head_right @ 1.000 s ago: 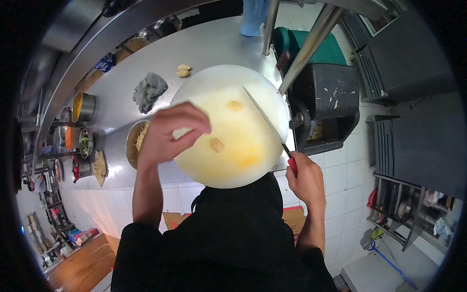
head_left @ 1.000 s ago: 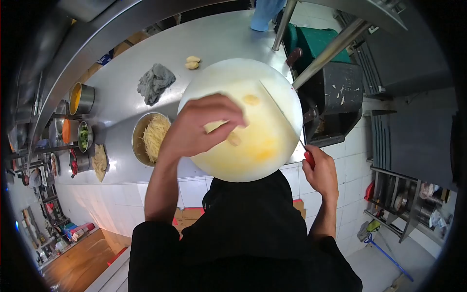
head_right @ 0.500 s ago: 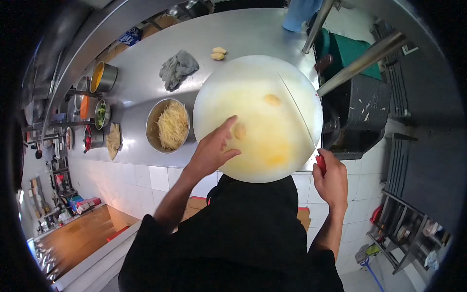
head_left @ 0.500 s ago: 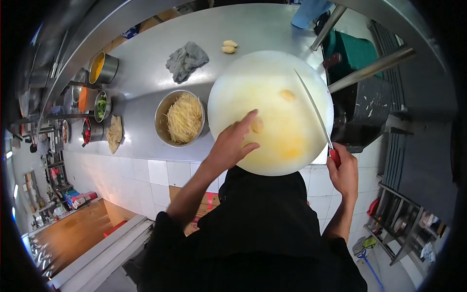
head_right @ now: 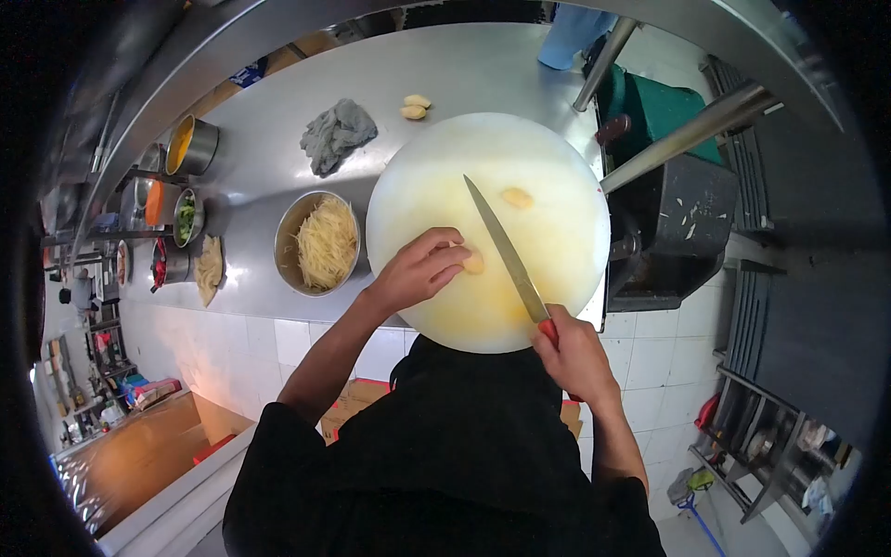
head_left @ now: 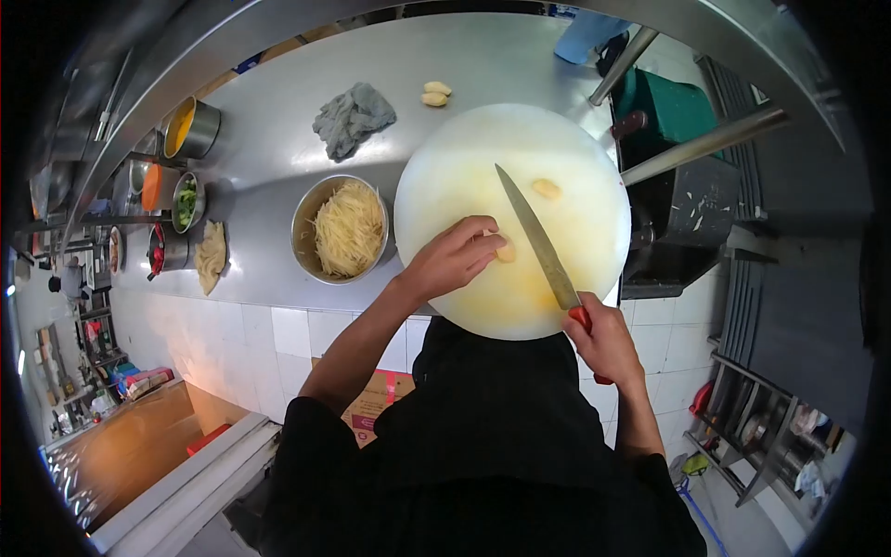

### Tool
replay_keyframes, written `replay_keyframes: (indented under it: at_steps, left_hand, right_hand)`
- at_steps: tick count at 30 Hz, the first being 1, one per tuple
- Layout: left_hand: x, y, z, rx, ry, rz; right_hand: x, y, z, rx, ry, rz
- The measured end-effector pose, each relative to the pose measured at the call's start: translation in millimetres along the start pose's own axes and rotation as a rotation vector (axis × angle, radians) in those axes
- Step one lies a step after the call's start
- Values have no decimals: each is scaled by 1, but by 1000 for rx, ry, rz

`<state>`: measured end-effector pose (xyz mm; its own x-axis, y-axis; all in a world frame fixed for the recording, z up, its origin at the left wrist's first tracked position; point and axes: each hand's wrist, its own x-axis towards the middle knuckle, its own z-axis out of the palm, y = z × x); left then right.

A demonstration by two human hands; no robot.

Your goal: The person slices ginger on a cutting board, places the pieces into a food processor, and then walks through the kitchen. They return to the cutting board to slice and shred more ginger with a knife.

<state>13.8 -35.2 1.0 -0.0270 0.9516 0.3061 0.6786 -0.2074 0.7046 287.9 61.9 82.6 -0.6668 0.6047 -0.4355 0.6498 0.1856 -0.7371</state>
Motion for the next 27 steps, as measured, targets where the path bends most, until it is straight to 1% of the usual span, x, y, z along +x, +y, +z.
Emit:
replay_keyframes:
  at_steps: [1, 2, 3, 4, 6, 7, 11, 15, 17, 19, 20, 21, 23, 24, 26, 27]
  left_hand:
    - [1, -1, -1, -7, -4, 2]
    - [4, -3, -3, 25, -5, 94]
    - [6, -4, -4, 58, -5, 184]
    - [8, -4, -4, 53, -5, 184]
    - [11, -6, -4, 121, -75, 254]
    - [13, -8, -3, 116, -74, 254]
    - [21, -18, -2, 152, -95, 367]
    - [24, -24, -3, 167, -94, 480]
    - [24, -24, -3, 165, -91, 478]
    - [24, -23, -3, 163, -87, 476]
    - [24, -21, -3, 160, -74, 441]
    - [23, -19, -4, 156, -62, 407]
    - [25, -16, -5, 147, -71, 415]
    - [27, -16, -7, 142, -79, 414]
    - [25, -22, -4, 131, -84, 429]
    - [25, -22, -4, 119, -86, 439]
  right_hand:
    - [0, -4, 1, -63, -23, 21]
    - [1, -5, 1, -126, -48, 42]
    - [1, -3, 4, -183, -20, 12]
    - [2, -3, 6, -184, -20, 17]
    - [3, -9, 14, -312, 1, 4]
    - [3, -15, 18, -315, 0, 8]
    - [-10, -42, 28, -454, -37, 47]
    - [-29, -46, 26, -507, -56, 56]
    - [-29, -49, 26, -514, -65, 82]
    - [-18, -44, 31, -506, -43, 17]
    - [-5, -37, 36, -507, -43, 21]
    - [12, -27, 45, -481, -19, -36]
    - [17, -29, 43, -456, 22, -110]
    - [10, -36, 38, -457, 27, -111]
    - [-8, -47, 32, -527, -9, -22]
    - [-9, -51, 29, -530, -13, -21]
